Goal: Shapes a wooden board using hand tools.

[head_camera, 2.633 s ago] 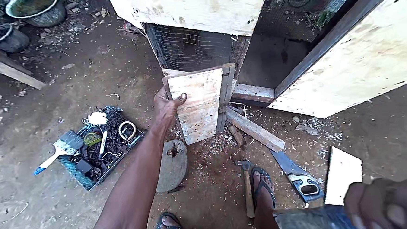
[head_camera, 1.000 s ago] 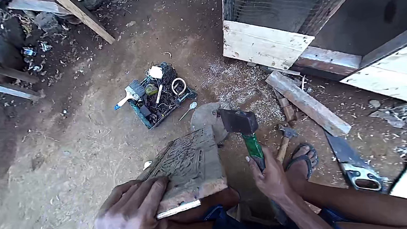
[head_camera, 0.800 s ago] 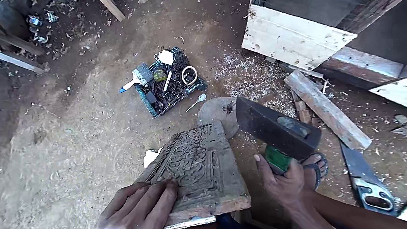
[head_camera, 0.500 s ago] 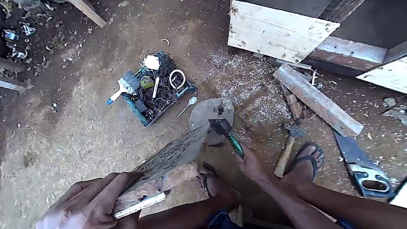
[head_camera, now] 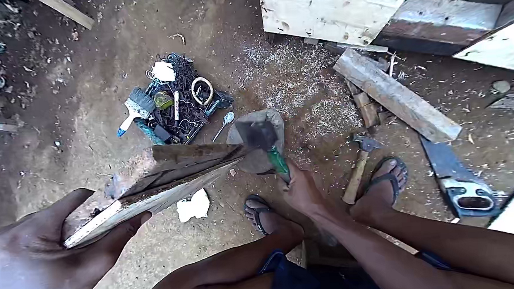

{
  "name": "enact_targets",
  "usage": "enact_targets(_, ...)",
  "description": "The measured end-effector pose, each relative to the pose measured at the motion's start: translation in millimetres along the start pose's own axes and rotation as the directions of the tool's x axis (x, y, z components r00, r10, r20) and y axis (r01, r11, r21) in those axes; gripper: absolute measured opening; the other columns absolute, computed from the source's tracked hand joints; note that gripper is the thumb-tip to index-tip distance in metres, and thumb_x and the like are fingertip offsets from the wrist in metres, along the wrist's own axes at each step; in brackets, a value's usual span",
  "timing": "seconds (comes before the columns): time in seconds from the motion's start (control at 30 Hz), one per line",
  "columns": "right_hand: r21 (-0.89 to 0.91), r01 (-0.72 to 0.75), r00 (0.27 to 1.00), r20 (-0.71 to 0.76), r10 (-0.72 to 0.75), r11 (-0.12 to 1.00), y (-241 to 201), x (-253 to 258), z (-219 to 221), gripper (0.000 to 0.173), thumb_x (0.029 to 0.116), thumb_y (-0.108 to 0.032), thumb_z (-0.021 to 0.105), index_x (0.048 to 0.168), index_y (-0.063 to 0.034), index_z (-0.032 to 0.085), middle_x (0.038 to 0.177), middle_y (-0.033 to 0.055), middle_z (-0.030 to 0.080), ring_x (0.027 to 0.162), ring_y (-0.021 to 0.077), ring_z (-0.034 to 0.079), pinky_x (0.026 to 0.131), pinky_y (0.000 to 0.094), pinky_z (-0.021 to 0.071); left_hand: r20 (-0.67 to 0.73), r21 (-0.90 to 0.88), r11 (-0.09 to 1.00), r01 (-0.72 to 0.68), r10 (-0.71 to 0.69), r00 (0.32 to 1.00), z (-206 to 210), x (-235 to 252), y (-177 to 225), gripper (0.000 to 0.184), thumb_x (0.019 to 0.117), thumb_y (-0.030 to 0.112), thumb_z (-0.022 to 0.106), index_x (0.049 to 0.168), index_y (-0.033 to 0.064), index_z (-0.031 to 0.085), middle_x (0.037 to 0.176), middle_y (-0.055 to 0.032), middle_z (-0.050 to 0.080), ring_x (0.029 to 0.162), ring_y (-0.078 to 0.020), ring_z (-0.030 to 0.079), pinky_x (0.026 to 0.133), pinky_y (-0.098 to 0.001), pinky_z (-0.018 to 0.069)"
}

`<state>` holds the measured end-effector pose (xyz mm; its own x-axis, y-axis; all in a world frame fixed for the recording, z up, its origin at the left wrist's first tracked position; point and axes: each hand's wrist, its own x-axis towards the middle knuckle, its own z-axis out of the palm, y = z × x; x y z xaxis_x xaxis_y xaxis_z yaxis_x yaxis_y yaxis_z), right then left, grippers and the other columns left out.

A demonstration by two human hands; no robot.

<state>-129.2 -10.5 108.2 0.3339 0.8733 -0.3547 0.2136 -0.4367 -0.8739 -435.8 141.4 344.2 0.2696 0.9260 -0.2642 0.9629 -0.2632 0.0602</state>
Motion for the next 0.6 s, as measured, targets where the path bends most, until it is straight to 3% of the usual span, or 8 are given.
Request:
enact_targets(0.07, -0.198, -0.105, 0.97, 0.195, 0.145, 0.975, 5, 7, -4, 0.031, 0.0967, -0.025, 0.059, 0.125, -0.0122, 0.062, 0.081, 0.0056, 0.068, 0.073, 0.0205, 0.068, 0.069, 0.0429, 0.0572, -0.018, 0.057, 0.998, 0.028, -0.027, 0.999, -8, 0, 7, 0.073, 0.0697, 0.068, 0.081, 0.118, 0.0142, 0.069, 0.095, -0.0097, 0.074, 0.085, -0.0229, 0.072, 0.074, -0.055, 0.0583)
enact_targets(0.13, -0.293, -0.029, 0.976, 0.2, 0.09, 0.956, -14, 7, -22, 0.029, 0.099, -0.026, 0.056, 0.124, -0.013, 0.063, 0.081, 0.0066, 0.069, 0.074, 0.0232, 0.069, 0.069, 0.045, 0.057, -0.039, 0.06, 0.998, 0.025, -0.023, 0.999, -8, 4, 10, 0.074, 0.0695, 0.068, 0.08, 0.119, 0.0151, 0.07, 0.096, -0.009, 0.074, 0.085, -0.0231, 0.073, 0.074, -0.0555, 0.0582)
enact_targets(0.2, -0.235, 0.114, 0.993, 0.042, -0.107, 0.965, -37, -8, -38, 0.025, 0.0985, -0.028, 0.058, 0.117, -0.0133, 0.066, 0.072, 0.0002, 0.065, 0.062, 0.0132, 0.063, 0.058, 0.0341, 0.0542, -0.033, 0.026, 0.999, 0.039, -0.038, 0.999, -4, 5, 5, 0.072, 0.0694, 0.067, 0.08, 0.118, 0.0163, 0.069, 0.096, -0.0065, 0.073, 0.086, -0.0204, 0.072, 0.074, -0.0524, 0.0593)
enact_targets(0.27, -0.049, 0.306, 0.935, -0.173, -0.31, 0.951, -69, -13, -55, 0.023, 0.0974, -0.024, 0.066, 0.115, -0.0094, 0.066, 0.071, -0.0052, 0.064, 0.058, 0.0015, 0.059, 0.053, 0.0206, 0.0522, -0.034, -0.025, 0.999, 0.047, -0.048, 0.998, 4, 6, -5, 0.07, 0.0695, 0.067, 0.081, 0.116, 0.0153, 0.069, 0.095, -0.0065, 0.073, 0.084, -0.0198, 0.072, 0.072, -0.0508, 0.0592)
enact_targets(0.37, 0.217, 0.584, 0.769, -0.455, -0.449, 0.782, -106, -9, -63, 0.022, 0.0934, -0.009, 0.073, 0.111, -0.0048, 0.06, 0.077, -0.0006, 0.068, 0.061, 0.008, 0.067, 0.052, 0.0264, 0.0612, -0.043, -0.008, 0.999, 0.044, -0.044, 0.998, 9, 7, -11, 0.064, 0.069, 0.069, 0.08, 0.108, 0.0189, 0.07, 0.087, -0.0032, 0.071, 0.077, -0.0172, 0.07, 0.066, -0.0493, 0.0585)
enact_targets(0.43, 0.235, 0.597, 0.741, -0.527, -0.416, 0.767, -93, -6, -42, 0.021, 0.093, -0.007, 0.073, 0.11, -0.0048, 0.06, 0.077, 0.001, 0.068, 0.06, 0.0104, 0.067, 0.052, 0.029, 0.0616, -0.062, 0.039, 0.998, 0.046, -0.044, 0.997, 7, 8, -8, 0.066, 0.0674, 0.071, 0.078, 0.11, 0.0215, 0.069, 0.086, -0.0027, 0.071, 0.076, -0.0183, 0.07, 0.064, -0.0523, 0.0575)
enact_targets(0.53, -0.043, 0.167, 0.974, -0.145, -0.172, 0.985, -25, -5, -5, 0.028, 0.095, -0.019, 0.066, 0.119, -0.0046, 0.065, 0.074, 0.0018, 0.067, 0.063, 0.0109, 0.064, 0.061, 0.0306, 0.0577, -0.084, 0.059, 0.998, 0.026, -0.021, 0.996, 4, 8, 1, 0.067, 0.0665, 0.073, 0.077, 0.11, 0.022, 0.069, 0.085, -0.0047, 0.069, 0.075, -0.023, 0.069, 0.063, -0.0567, 0.0541)
enact_targets(0.6, -0.258, -0.064, 0.971, 0.205, 0.119, 0.964, -9, 7, -11, 0.037, 0.098, -0.023, 0.058, 0.133, -0.0113, 0.059, 0.086, 0.0095, 0.07, 0.077, 0.0244, 0.069, 0.074, 0.047, 0.0577, -0.099, 0.063, 0.998, 0.003, 0.003, 0.995, 0, 4, 9, 0.066, 0.0667, 0.071, 0.077, 0.109, 0.0215, 0.07, 0.085, -0.0068, 0.07, 0.076, -0.0255, 0.069, 0.064, -0.0586, 0.0535)
